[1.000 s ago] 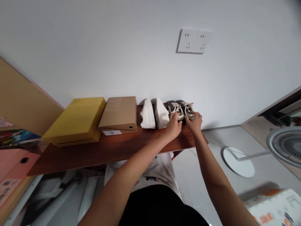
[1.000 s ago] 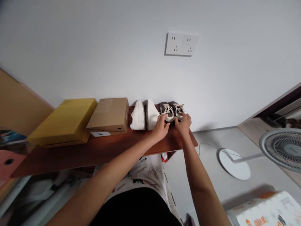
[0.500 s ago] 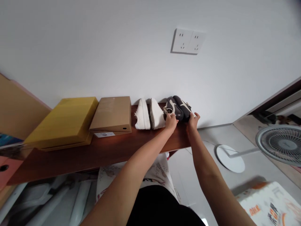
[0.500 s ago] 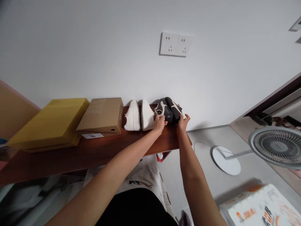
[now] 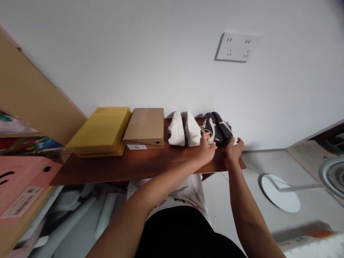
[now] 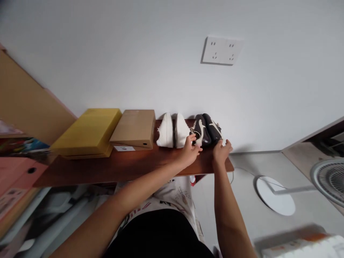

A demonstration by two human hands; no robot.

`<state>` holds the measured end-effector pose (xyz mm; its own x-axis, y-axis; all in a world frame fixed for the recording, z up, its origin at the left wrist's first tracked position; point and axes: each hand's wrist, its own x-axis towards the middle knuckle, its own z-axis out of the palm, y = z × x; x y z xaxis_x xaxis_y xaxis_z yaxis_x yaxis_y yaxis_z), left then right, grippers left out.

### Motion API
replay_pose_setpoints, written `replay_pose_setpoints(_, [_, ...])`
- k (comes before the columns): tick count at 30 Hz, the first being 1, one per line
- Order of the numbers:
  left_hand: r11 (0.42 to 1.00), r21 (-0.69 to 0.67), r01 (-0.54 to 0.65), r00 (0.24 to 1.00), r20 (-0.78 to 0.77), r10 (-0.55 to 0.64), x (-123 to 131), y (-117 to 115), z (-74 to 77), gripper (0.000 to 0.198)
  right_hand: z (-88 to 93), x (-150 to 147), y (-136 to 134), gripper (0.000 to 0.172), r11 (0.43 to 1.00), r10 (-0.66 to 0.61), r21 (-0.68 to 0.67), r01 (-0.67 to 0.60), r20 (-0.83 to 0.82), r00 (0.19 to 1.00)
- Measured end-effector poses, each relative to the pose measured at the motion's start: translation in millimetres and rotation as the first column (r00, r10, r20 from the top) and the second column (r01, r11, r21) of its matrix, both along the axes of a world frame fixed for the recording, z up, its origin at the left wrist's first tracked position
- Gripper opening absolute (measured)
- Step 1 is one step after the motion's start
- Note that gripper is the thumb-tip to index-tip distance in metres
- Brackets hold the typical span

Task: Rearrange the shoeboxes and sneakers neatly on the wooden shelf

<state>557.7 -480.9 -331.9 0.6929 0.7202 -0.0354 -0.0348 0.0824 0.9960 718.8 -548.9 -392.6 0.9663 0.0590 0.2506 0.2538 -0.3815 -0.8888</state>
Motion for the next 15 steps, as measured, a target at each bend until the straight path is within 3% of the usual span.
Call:
replay_pose_setpoints(2, [0.998,0.018,0.053,0.998,0.017,-0.053,-53,7,7.0,0.050,2.6,-30,0,0.055,0.996,-0.016,0.092,0.007,0.095,0.995])
replay_pose_setpoints(4, [0.996,0.052,0.069,0.998,-0.009,-0.069,-110,22,11.9,0.046,9.2,-71,8,0.054,0.976,0.057,0.204,-0.077,0.102,0.993])
replay_pose_setpoints(7, [0.995,0.093,0.024,0.997,-0.076,-0.017,-190,51,16.0,0.038,24.0,-145,32,0.054,0.863,0.366,0.393,-0.318,-0.050,0.929])
replay_pose_setpoints(9, [0.994,0.101,-0.035,0.992,-0.120,0.047,-236,68,16.0,0.034,32.3,-196,50,0.049,0.759,0.569,0.493,-0.426,-0.182,0.802])
replay_pose_setpoints(12, [0.971,0.080,-0.225,0.957,-0.170,0.236,-293,86,8.8,0.031,35.4,-265,73,0.040,0.609,0.786,0.588,-0.533,-0.356,0.505])
replay_pose_setpoints(15, [0.858,0.079,-0.508,0.838,-0.186,0.513,-342,103,-8.0,0.033,28.2,-323,94,0.030,0.491,0.864,0.598,-0.634,-0.429,0.265])
